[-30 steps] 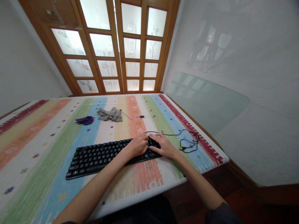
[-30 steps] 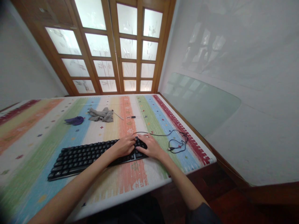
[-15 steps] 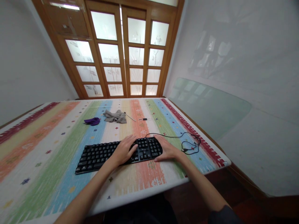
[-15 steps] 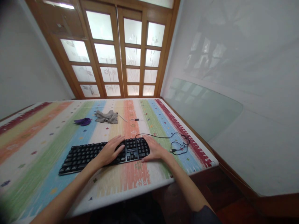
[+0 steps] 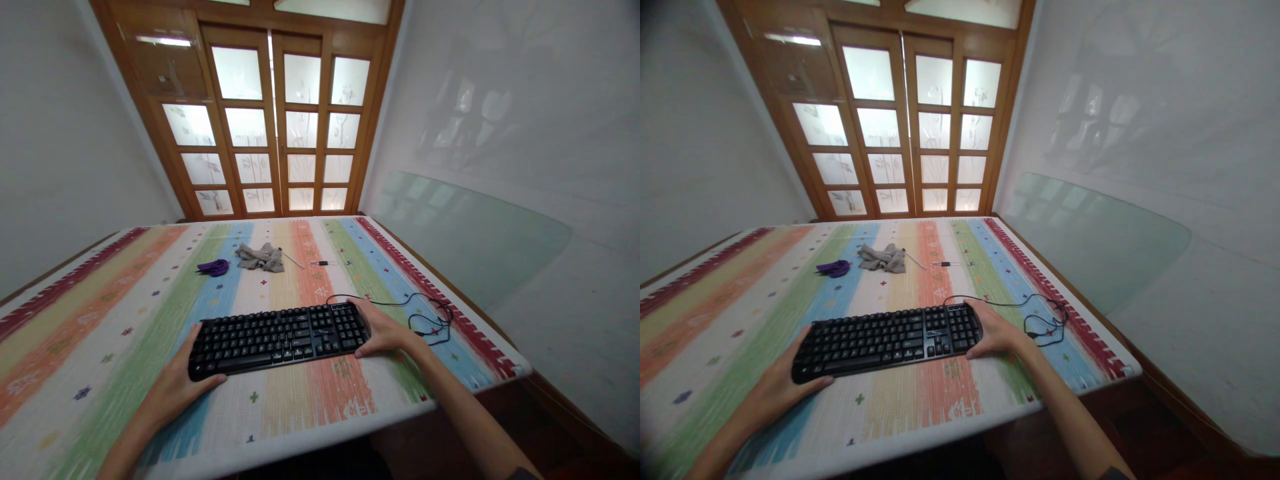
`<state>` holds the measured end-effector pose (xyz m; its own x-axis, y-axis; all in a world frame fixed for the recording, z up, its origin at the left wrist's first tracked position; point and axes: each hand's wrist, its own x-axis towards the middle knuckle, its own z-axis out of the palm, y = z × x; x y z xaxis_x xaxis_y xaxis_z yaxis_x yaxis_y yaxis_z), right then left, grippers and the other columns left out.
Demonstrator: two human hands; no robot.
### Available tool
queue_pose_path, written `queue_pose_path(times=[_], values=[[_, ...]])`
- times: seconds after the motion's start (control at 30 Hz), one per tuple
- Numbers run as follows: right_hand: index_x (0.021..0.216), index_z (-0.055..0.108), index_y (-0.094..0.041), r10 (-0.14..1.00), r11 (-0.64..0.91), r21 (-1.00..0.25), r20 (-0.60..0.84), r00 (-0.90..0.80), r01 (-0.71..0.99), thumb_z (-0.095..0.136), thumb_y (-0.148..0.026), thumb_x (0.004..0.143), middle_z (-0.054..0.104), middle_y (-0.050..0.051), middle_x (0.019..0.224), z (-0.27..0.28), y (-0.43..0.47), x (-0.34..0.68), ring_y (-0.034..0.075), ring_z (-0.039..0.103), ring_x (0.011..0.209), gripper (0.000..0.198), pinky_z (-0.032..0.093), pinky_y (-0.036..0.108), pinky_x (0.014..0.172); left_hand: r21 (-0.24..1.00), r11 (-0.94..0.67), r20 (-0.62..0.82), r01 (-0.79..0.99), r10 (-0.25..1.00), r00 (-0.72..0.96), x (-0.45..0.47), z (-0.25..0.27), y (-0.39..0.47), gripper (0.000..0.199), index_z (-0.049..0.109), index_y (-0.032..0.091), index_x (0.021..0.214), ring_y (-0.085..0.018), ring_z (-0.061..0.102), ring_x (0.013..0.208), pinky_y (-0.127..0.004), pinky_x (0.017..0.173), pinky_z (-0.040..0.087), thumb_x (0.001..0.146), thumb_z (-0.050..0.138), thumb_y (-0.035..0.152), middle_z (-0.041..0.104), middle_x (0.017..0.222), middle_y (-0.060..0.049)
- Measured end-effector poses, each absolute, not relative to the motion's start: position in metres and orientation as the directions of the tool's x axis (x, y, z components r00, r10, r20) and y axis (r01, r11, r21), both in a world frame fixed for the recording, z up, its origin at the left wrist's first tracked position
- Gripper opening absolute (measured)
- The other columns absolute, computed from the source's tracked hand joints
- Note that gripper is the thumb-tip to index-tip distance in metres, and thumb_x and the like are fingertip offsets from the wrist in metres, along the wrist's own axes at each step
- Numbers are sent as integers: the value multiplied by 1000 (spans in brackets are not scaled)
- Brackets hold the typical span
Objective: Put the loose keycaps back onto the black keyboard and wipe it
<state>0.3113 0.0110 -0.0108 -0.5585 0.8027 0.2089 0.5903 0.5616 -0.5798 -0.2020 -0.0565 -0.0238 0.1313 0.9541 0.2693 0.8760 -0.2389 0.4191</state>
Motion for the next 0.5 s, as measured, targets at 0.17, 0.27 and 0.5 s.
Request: queue_pose_path(times=[0.17,0.27,0.5], values=[[154,30,-18,834,511,-595,165,-527,621,90,-54,50,42,20,149,-13,19,323,41,42,136,125,31,58,115,466,-241,271,851,955,121,-190,-22,-43,112,14,20,157,-40,44,136,-55,111,40,71,74,59,37,155,-20],[154,30,-19,854,468,-616,133,-502,633,91,-52,50,42,19,151,-13,30,335,41,42,137,125,30,57,116,476,-268,283,838,948,143,-176,-23,-32,110,18,19,156,-40,42,138,-55,111,40,71,74,59,37,155,-21],[156,27,-18,896,367,-685,79,-437,629,91,-49,52,39,19,154,-13,51,354,38,44,137,126,29,56,118,474,-299,265,828,945,190,-151,-15,-6,104,21,19,155,-38,36,142,-56,113,36,72,73,56,33,157,-20]])
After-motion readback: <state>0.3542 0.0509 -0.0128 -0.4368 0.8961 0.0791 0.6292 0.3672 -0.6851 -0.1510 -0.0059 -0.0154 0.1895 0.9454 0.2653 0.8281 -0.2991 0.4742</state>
